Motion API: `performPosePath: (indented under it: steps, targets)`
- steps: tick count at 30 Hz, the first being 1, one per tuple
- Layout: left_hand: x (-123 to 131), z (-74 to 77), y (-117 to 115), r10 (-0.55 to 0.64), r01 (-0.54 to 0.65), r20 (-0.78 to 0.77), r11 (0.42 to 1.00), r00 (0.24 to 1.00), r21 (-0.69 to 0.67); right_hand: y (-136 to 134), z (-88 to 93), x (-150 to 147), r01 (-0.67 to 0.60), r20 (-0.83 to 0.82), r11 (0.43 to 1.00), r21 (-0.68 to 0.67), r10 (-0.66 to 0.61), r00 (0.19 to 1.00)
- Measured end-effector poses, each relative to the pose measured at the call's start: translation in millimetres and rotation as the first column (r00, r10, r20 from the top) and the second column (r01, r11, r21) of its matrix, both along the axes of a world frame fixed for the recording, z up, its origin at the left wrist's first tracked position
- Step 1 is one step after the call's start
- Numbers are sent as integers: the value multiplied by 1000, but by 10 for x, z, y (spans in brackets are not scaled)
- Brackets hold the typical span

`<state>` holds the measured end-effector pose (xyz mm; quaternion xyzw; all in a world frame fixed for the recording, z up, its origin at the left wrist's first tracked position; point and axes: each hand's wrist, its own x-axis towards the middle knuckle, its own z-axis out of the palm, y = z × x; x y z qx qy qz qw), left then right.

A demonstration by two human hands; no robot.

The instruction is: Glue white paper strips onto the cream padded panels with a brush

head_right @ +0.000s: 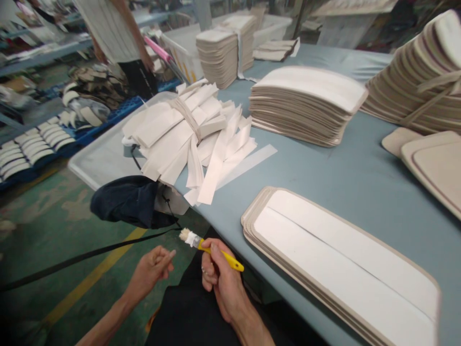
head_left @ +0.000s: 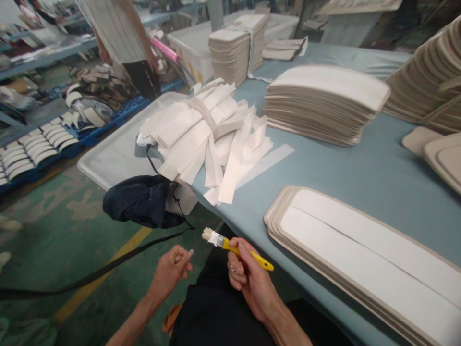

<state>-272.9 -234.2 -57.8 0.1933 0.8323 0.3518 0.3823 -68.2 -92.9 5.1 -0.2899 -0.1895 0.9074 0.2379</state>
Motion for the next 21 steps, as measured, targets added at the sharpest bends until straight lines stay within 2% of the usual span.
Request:
performPosePath:
  steps: [6,11,17,21]
  targets:
    - [-43,-113,-77,37,-34,-77,999,996,36,24,24,25,3,-4,1000,-8,-3,1000]
    - [-104,-172,-136,71,-70,-20,997,997,31,0,-23,17,8,11,1000,-13,-8,1000]
    - [-132,-224,-201,38,-38,52,999,998,-2,-17,-54,-12,-10,43,1000,11,9,999]
    - [-102,-193,-210,26,-25,54,1000,998,-4,-44,-76,-20,-17,73,1000,26,15,997]
